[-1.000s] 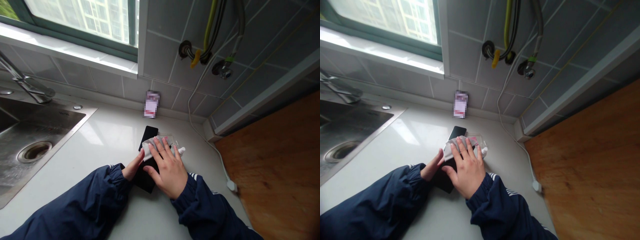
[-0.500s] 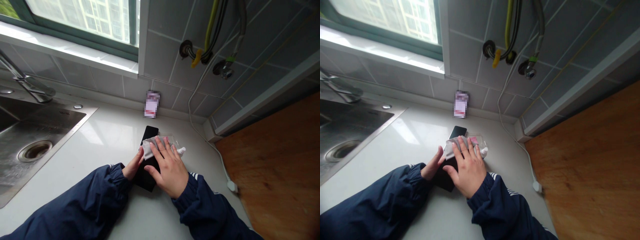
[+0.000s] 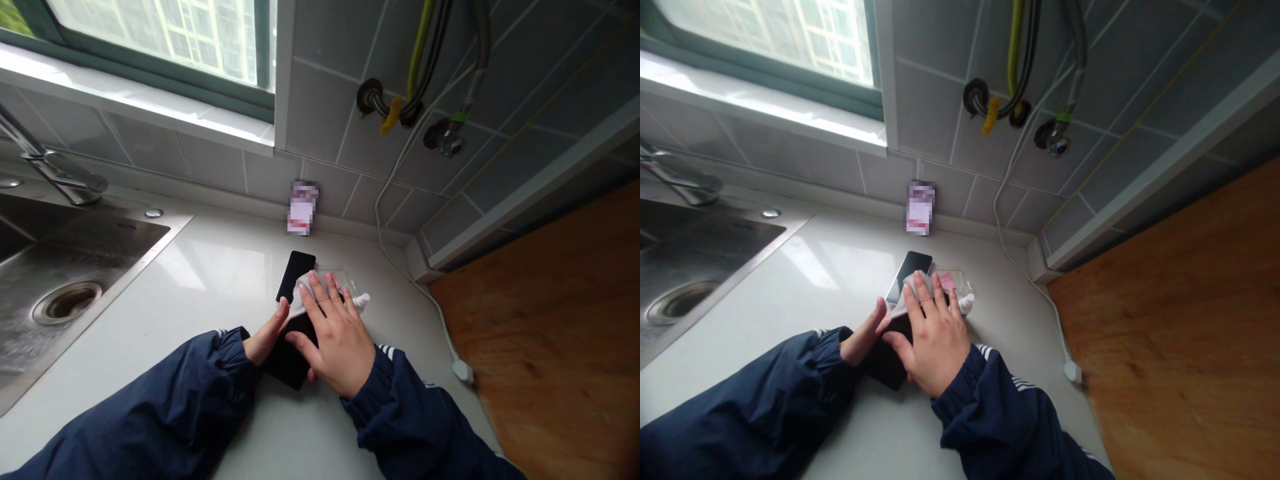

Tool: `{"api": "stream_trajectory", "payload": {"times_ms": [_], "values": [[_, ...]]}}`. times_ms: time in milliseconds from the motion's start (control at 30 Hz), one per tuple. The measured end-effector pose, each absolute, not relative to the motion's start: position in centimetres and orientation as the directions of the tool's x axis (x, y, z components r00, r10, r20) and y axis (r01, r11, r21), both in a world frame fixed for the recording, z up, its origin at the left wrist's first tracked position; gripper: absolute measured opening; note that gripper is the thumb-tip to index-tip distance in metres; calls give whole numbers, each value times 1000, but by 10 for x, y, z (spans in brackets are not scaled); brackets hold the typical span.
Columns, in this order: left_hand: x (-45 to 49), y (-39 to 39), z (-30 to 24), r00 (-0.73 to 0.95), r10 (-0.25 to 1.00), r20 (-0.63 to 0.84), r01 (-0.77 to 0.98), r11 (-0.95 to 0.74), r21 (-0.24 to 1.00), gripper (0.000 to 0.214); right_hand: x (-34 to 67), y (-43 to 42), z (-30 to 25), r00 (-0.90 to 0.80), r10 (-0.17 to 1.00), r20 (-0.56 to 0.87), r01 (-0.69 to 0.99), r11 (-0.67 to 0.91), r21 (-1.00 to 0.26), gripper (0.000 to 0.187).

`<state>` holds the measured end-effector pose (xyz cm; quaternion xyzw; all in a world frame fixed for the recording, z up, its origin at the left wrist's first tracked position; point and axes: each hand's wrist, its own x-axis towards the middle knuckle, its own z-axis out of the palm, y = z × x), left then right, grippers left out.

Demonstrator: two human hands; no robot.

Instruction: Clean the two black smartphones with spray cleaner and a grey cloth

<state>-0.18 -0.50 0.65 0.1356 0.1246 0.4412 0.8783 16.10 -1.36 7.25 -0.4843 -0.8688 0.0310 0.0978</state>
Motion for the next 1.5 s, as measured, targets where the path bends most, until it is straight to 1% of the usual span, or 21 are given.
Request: {"api": "stream_trajectory", "payload": {"times_ms": [100, 200, 267, 333, 433, 533, 633, 767, 933, 1033, 1100, 1200, 1333, 1400, 1500], "values": [[-3, -5, 9, 639, 762, -108, -687, 628, 365, 63, 163, -15, 76, -508, 852, 130, 837, 524, -158, 71], [-4, -4, 10, 645, 756, -109, -681, 634, 367, 66, 165, -16, 78, -508, 852, 126, 836, 523, -168, 69], [-4, -4, 9, 638, 760, -122, -668, 625, 403, 64, 166, -17, 78, -508, 852, 123, 834, 523, -175, 69], [-3, -4, 7, 625, 769, -133, -641, 603, 474, 64, 165, -18, 77, -507, 854, 115, 835, 520, -180, 68], [-1, -3, 1, 540, 829, -144, -624, 509, 593, 72, 163, -20, 74, -515, 852, 101, 831, 524, -188, 68], [1, -1, -5, 429, 882, -197, -617, 445, 649, 86, 161, -22, 72, -555, 827, 92, 804, 562, -197, 68], [0, 1, -9, 398, 881, -255, -592, 459, 663, 91, 161, -24, 71, -590, 804, 78, 780, 592, -201, 70], [-2, 3, -13, 385, 883, -269, -566, 456, 687, 89, 161, -24, 70, -600, 797, 75, 776, 602, -187, 68], [2, 0, -9, 384, 898, -214, -582, 416, 699, 91, 161, -20, 68, -558, 820, 127, 806, 572, -152, 69], [3, -3, -4, 465, 868, -172, -558, 439, 704, 92, 162, -18, 69, -531, 836, 139, 826, 548, -135, 69], [1, -4, -4, 490, 855, -171, -524, 445, 726, 87, 162, -17, 70, -515, 846, 136, 838, 531, -129, 69], [-4, -5, -9, 437, 881, -180, -491, 401, 773, 77, 163, -16, 72, -505, 853, 131, 845, 520, -129, 70], [-5, -5, -12, 426, 890, -161, -501, 380, 777, 73, 162, -16, 72, -509, 850, 137, 838, 525, -146, 71], [-3, -4, -10, 437, 884, -164, -502, 391, 771, 77, 162, -17, 71, -514, 847, 132, 833, 530, -159, 71], [1, -1, -6, 436, 880, -189, -515, 416, 749, 94, 161, -19, 70, -560, 821, 110, 801, 570, -181, 71]]}}
